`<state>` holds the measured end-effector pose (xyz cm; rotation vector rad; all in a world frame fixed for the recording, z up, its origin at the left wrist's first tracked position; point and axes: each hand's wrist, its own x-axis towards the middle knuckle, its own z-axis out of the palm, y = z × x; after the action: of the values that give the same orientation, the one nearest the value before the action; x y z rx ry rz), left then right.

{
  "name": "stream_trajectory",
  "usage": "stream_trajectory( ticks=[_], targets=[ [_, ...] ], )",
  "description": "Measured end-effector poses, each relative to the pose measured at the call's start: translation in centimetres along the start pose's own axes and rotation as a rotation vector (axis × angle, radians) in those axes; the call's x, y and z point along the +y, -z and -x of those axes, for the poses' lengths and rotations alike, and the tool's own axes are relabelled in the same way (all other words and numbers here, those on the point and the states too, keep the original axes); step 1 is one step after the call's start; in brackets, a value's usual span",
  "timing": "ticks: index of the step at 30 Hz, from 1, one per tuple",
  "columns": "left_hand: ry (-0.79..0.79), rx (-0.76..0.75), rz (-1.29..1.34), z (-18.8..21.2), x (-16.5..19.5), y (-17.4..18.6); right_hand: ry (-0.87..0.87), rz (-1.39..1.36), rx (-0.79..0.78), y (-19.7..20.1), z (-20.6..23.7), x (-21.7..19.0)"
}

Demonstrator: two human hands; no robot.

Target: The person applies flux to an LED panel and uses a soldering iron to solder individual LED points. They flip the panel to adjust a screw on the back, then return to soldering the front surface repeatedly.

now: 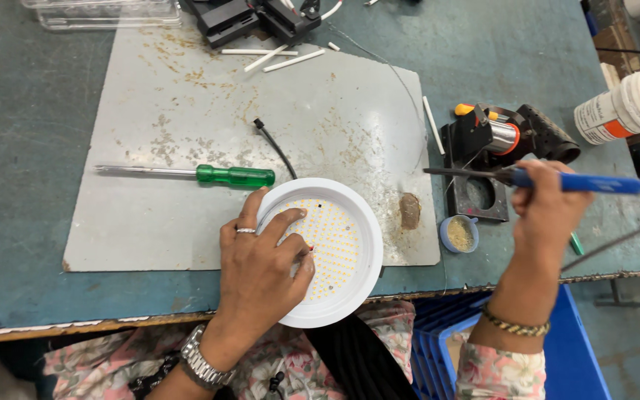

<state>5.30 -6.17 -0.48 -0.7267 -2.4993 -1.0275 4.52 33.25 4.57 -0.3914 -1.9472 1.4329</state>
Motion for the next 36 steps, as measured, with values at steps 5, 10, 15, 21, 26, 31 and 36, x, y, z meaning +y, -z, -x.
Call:
stream_trajectory(
  ticks=[5, 10, 15, 21, 26, 31, 36],
  targets=[
    [0.01, -0.004, -0.008, -0.1, 0.0, 0.2, -0.339, -0.607, -0.077, 2.8, 2.3, 0.5],
    [0.004, 0.004, -0.016, -0.2, -0.1, 0.2, -0.544, -0.898, -0.116, 3.6, 5.1, 1.2],
    [-0.007, 0.004, -0.001, 0.4, 0.2, 0.2, -0.656, -1.034, -0.178, 3.7, 6.4, 1.6],
    [-0.038, 0.02, 0.02, 1.3, 1.3, 0.0, -0.643, -0.993, -0.171, 3.2, 7.1, 1.1],
    [-0.042, 0.008, 0.018, 2.1, 0.8, -0.4, -0.398, -0.798, -0.23, 3.0, 8.8, -1.6],
    [-0.035, 0.014, 0.025, 2.5, 0.7, -0.8, 0.014, -0.215, -0.322, 0.8, 11.9, -5.7],
    [-0.034, 0.015, 0.028, 2.5, 0.7, -0.8, 0.079, 0.136, -0.433, -2.6, 13.7, -9.1]
  ],
)
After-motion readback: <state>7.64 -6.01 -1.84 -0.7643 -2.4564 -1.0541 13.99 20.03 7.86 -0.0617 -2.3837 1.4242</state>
